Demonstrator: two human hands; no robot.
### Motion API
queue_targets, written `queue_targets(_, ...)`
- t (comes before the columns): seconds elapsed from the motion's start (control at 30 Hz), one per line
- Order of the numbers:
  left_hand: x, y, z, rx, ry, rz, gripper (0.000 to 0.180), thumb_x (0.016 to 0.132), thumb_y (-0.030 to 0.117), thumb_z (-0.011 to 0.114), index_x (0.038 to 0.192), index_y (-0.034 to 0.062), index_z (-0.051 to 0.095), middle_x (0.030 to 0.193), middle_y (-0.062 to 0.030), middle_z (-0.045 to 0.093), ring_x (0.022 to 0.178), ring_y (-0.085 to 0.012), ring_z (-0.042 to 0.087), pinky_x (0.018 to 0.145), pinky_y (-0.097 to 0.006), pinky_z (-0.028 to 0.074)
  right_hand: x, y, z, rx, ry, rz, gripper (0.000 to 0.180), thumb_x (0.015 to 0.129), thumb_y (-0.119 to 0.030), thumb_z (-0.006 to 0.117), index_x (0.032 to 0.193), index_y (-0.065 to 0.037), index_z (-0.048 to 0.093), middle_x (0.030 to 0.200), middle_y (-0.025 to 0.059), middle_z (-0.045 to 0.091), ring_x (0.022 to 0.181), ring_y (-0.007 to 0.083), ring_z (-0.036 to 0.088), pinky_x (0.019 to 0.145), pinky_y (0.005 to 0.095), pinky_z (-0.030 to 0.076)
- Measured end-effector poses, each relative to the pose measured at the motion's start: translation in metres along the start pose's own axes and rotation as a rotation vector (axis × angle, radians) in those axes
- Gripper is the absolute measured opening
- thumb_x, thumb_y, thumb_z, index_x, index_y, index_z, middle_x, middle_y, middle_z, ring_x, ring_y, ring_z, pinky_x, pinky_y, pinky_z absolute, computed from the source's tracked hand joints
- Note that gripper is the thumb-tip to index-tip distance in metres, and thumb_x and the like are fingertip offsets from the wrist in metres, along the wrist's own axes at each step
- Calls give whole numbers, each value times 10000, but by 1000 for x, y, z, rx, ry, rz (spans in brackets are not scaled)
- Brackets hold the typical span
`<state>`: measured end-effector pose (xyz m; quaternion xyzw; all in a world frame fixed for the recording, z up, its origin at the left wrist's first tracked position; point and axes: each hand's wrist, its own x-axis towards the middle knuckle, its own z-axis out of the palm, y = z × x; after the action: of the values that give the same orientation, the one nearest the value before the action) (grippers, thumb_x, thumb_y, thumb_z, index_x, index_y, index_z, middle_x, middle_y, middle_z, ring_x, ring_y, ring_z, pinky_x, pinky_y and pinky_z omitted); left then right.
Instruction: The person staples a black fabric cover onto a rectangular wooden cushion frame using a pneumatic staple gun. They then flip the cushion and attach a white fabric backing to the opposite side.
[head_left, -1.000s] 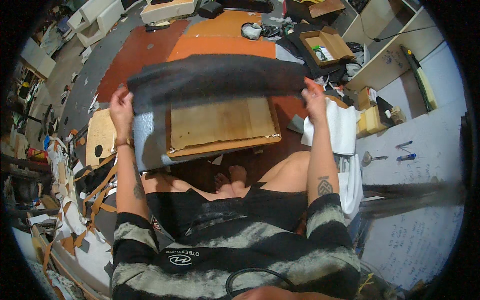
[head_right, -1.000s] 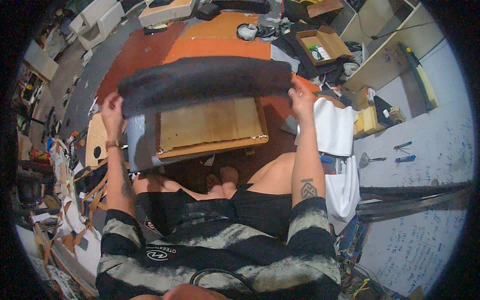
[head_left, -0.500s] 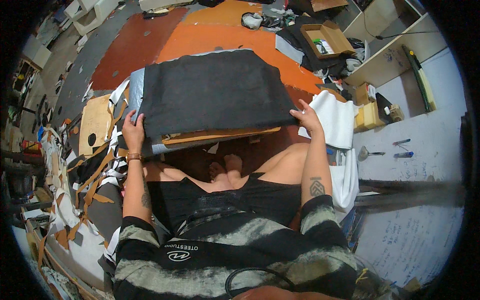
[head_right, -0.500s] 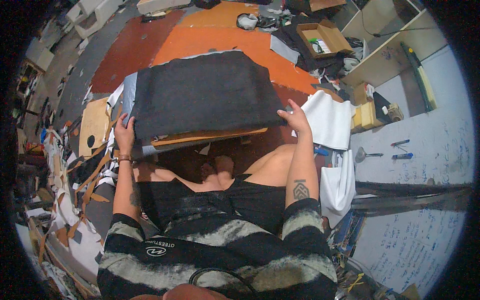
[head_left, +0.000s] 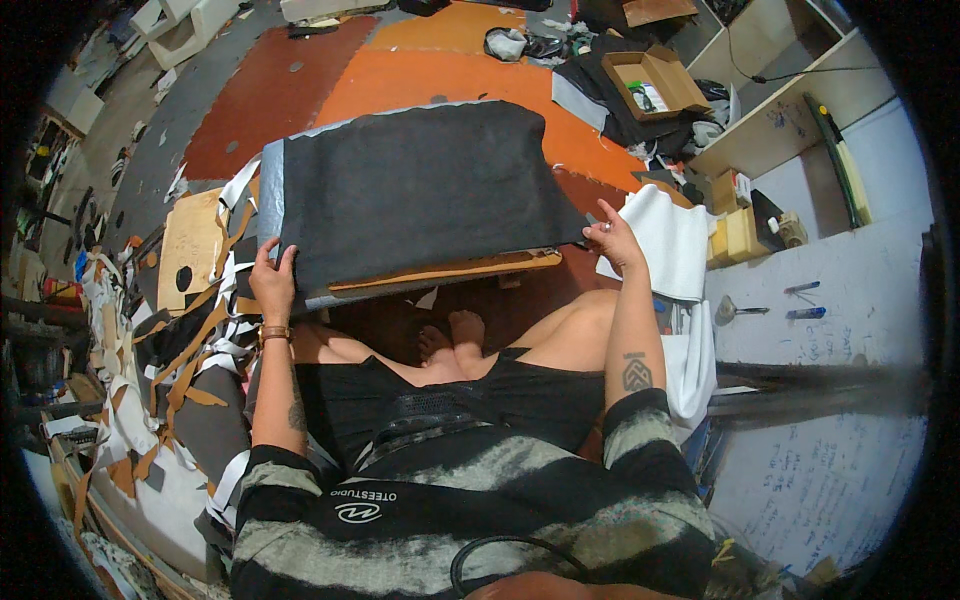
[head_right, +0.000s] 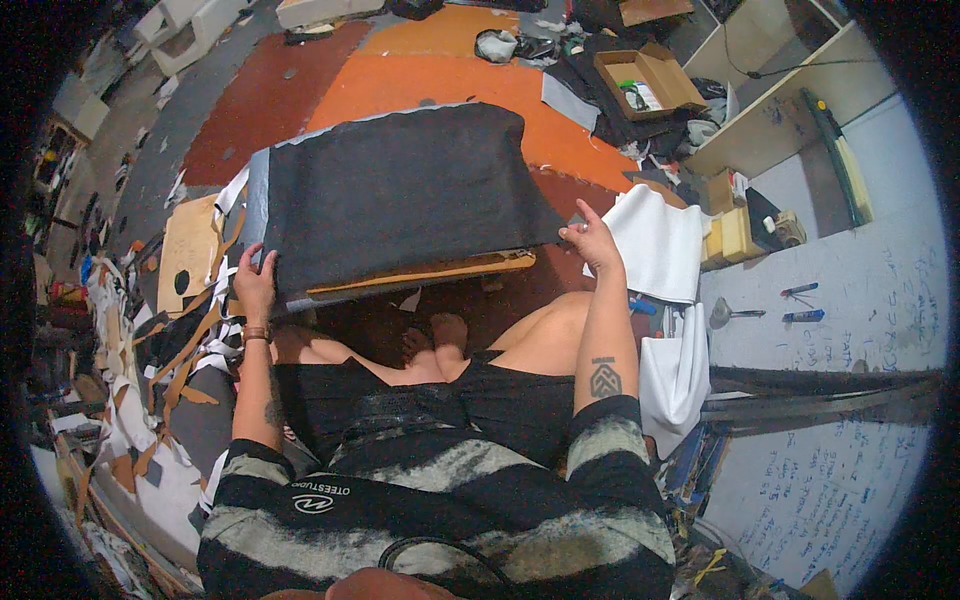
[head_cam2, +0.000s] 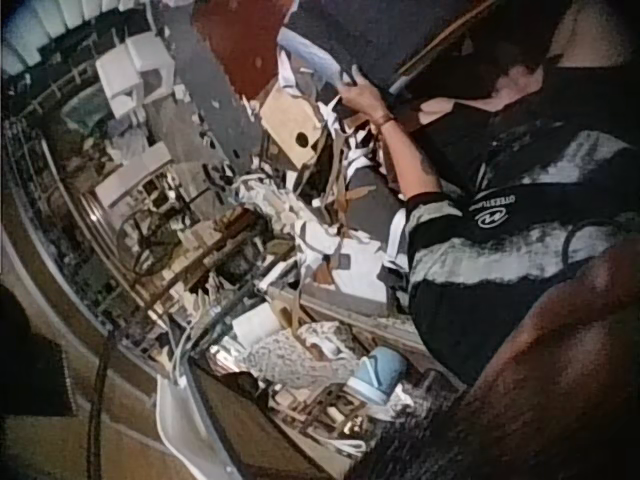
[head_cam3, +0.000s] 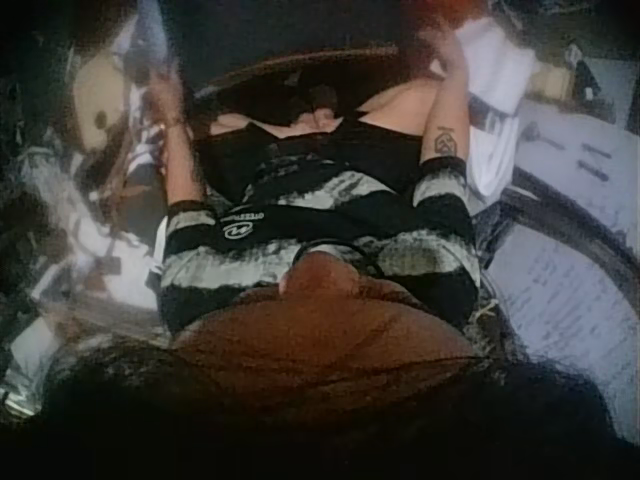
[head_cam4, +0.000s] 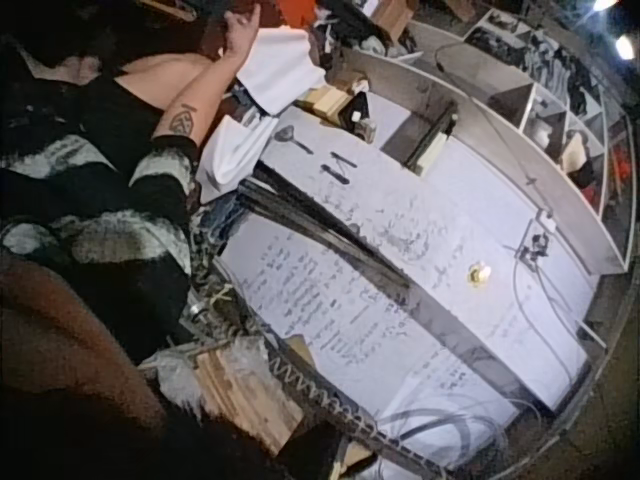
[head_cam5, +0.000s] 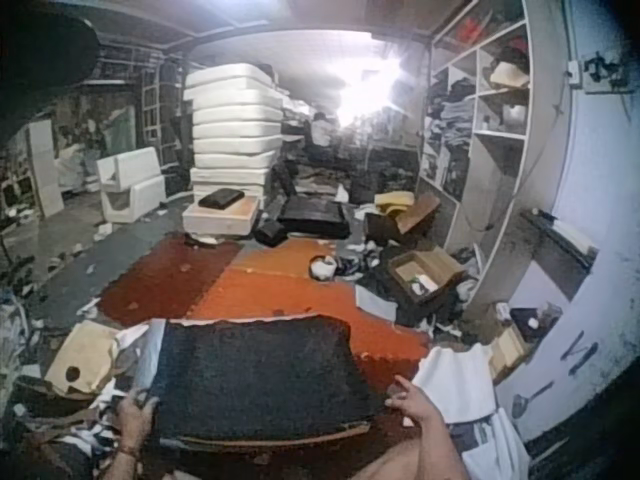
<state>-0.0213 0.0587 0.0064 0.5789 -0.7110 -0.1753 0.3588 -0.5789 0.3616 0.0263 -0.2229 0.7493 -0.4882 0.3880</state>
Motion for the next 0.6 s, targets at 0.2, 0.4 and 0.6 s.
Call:
queue_targets(0.2, -1, 3, -1, 67, -11, -1, 385, 926, 298, 804, 1226, 73, 718, 680, -71, 616, 619, -235, 569, 626, -405, 466, -4, 3, -11, -135, -19, 92, 863, 889, -33, 768, 1637, -118, 347, 887, 4, 605, 722, 116, 612, 605, 277, 511)
queue_targets(0.4, -23, 75, 9, 328, 41, 450, 565, 937, 346, 744, 1448, 158, 593, 1518, -191, 508, 1424, -479, 408, 1156, -589, 343, -40, -49, 73, -997, 191, -690, 831, 854, -300, 819, 1584, -178, 443, 1499, 189, 528, 1353, 391, 511, 1099, 521, 448)
queue_targets(0.6, -95, 163, 31, 345, -564, 810, 729, 925, 539, 681, 1563, 249, 478, 1700, -46, 322, 1590, -359, 210, 1207, -717, 193, -112, -22, 149, -1304, -299, -727, 944, 846, -580, 761, 1638, -280, 345, 1742, 40, 219, 1597, 412, 162, 1226, 699, 198)
